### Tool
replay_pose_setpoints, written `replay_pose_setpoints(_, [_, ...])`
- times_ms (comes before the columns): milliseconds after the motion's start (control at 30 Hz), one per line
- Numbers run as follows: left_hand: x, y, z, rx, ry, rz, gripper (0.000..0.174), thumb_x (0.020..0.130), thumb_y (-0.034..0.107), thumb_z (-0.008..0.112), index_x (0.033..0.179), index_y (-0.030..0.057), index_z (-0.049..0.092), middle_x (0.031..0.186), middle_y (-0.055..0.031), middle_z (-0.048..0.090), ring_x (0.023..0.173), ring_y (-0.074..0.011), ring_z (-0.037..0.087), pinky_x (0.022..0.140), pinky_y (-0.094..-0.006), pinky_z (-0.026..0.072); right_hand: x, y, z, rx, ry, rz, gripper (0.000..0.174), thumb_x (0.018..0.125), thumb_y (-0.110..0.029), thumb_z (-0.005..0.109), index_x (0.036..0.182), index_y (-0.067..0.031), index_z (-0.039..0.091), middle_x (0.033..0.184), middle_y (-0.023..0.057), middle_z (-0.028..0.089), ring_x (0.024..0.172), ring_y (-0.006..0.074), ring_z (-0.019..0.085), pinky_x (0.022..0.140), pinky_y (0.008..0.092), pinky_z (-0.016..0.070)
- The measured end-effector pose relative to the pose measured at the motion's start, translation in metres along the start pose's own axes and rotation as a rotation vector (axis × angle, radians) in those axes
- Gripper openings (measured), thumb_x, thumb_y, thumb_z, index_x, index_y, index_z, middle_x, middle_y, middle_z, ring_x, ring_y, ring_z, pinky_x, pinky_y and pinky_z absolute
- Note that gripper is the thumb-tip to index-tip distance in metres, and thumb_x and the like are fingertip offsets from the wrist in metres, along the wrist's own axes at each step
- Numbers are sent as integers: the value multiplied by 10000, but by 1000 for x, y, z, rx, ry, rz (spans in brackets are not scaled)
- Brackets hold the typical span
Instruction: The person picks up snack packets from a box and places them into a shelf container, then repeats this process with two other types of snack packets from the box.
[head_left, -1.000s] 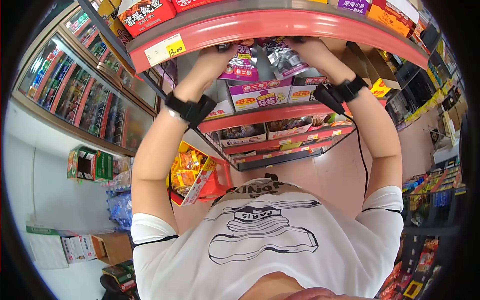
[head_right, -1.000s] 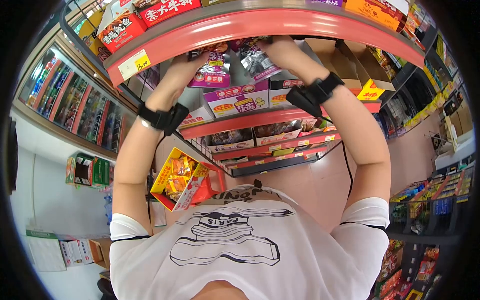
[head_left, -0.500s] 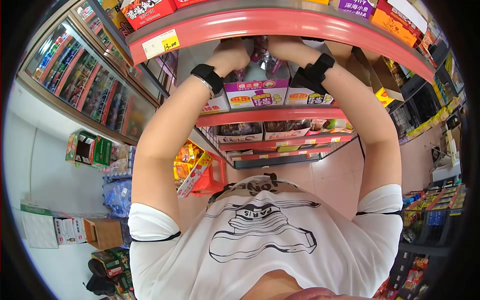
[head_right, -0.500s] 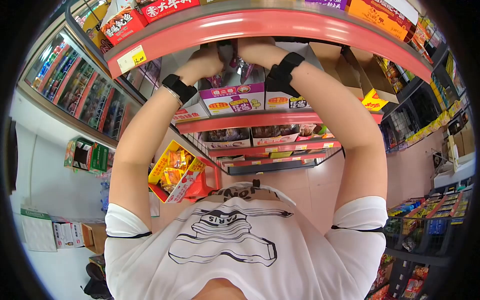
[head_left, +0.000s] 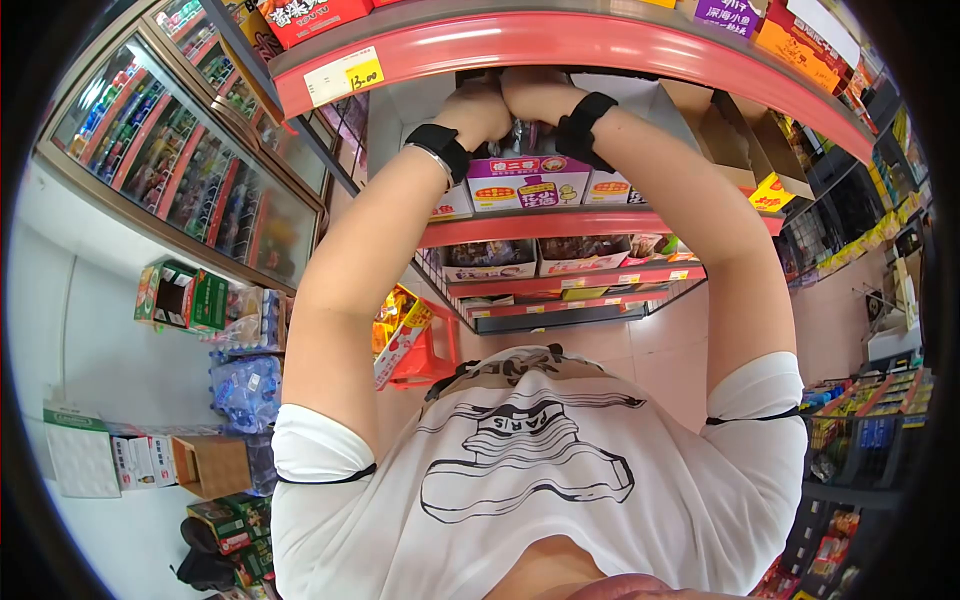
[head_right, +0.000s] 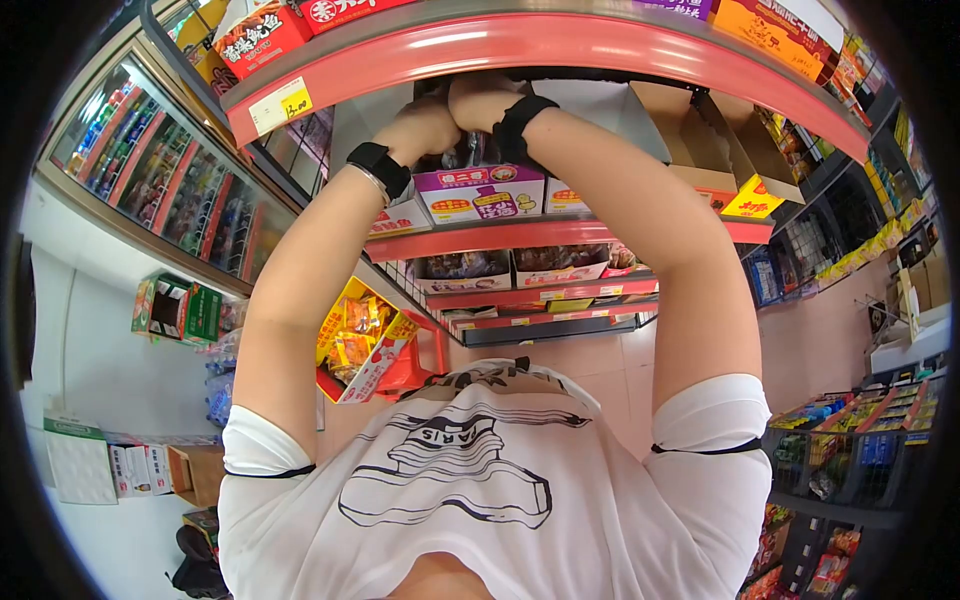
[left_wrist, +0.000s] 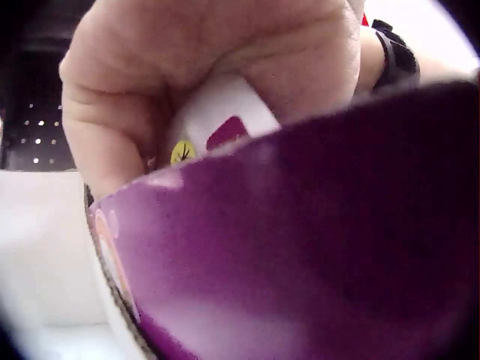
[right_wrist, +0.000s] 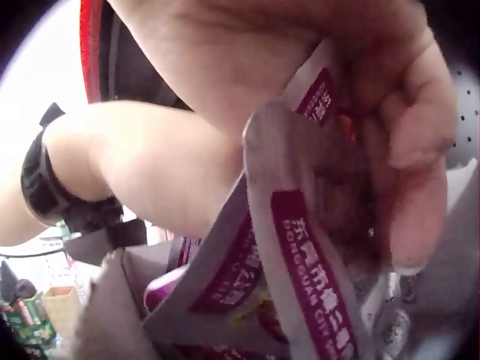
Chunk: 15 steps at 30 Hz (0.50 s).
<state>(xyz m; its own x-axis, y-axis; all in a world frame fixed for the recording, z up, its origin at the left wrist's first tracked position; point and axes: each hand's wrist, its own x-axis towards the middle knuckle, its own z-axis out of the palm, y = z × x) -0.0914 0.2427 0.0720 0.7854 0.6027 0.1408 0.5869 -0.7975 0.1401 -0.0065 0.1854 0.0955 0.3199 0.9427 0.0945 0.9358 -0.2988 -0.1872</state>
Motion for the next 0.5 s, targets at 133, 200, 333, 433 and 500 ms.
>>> replay_pose_setpoints(133, [4,-6,-2,-53,-84,58,359,707,81,562,1046,-31,530,979,-228,590,906,-343,587,744,-373,489,10,9,3,240,-402,93,319,866,-207,420,1067,21,518,842,153,615,589,211,611,429,292,497])
replay_pose_setpoints(200, [10,-16,3,-31,-101,114,384,706,81,568,1068,-34,510,976,-229,589,904,-346,587,738,-373,490,7,17,-2,328,-512,17,382,859,-230,453,1150,17,450,951,191,578,737,236,602,513,346,512])
replay_pose_setpoints(333, [-15,-25,-17,-68,79,102,425,743,85,547,1149,-8,463,981,-203,594,845,-355,591,705,-382,471,-5,23,-17,370,-705,-135,562,854,-344,494,1263,8,337,1184,215,461,993,240,544,615,390,527])
replay_pose_setpoints(433, [-30,-46,-17,-164,340,334,403,787,79,532,1180,26,460,1054,-181,576,906,-298,587,769,-353,457,-11,27,-26,265,-759,-248,507,856,-332,503,1263,-55,380,1163,125,503,1013,209,523,652,377,511])
replay_pose_setpoints(500, [-58,-41,-34,-239,242,223,394,797,97,542,1180,44,470,1067,-171,574,905,-278,589,771,-341,458,-20,24,-29,181,-720,-305,417,859,-287,497,1231,-107,442,1133,88,542,982,194,540,712,364,481])
